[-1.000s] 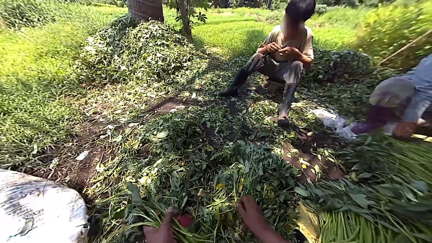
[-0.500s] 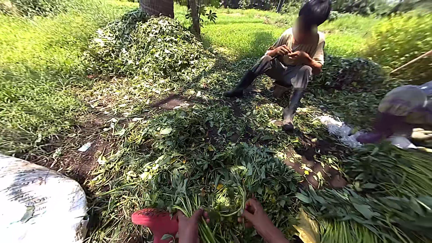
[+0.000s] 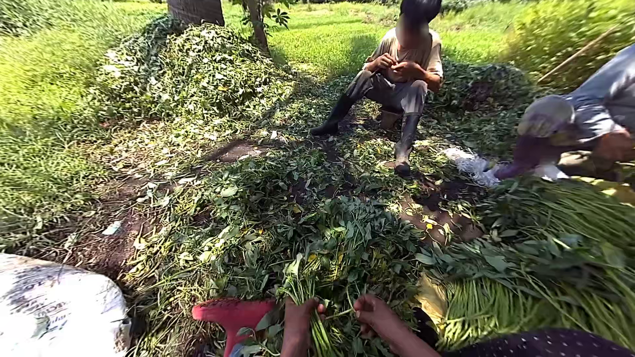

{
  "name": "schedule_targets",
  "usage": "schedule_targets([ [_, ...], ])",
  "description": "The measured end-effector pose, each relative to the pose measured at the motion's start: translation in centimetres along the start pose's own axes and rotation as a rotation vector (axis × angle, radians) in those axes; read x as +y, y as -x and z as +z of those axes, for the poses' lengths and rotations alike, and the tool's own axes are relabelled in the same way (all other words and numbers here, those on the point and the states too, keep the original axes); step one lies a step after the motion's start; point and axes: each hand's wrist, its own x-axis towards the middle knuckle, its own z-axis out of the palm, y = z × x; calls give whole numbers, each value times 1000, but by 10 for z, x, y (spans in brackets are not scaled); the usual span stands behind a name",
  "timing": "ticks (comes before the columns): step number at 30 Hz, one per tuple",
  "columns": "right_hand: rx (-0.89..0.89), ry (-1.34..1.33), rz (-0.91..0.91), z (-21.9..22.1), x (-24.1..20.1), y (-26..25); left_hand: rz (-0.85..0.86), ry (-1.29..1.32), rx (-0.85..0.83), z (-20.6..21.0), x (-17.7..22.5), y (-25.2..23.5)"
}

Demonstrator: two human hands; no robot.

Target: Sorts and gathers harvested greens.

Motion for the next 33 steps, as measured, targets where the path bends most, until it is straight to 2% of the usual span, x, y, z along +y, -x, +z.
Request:
schedule_targets([
  [3,42,15,-95,8,0,1,-63,-19,-10,3,-15,-4],
  [7,8,96,-177,15,7,7,-100,-54,-133,8,-24,-5],
  [9,-24,180,-225,16,7,10,-68,-104,-179,11,-25,-5],
  [11,-48,259,-245,16,9,10,4,-180,-156,14,-26,-4],
  [13,-92,203,-190,17,9,12,75,-218,-149,16,-26,-2],
  [17,-137,-262,113,21,-1,15,209,-345,-184,20,-27,1],
  [20,-115,-311,142,20,-6,9,245,-525,-179,27,-23,10],
  [23,-85,-196,59,19,0,1,261,-553,-170,27,-18,16],
  [27,26,250,-39,6,20,-19,378,-402,-77,14,-10,11],
  [30,41,341,-31,-8,32,-30,434,-320,-82,4,3,7],
  [33,140,439,-39,-20,16,-19,432,-344,-85,-4,12,6],
])
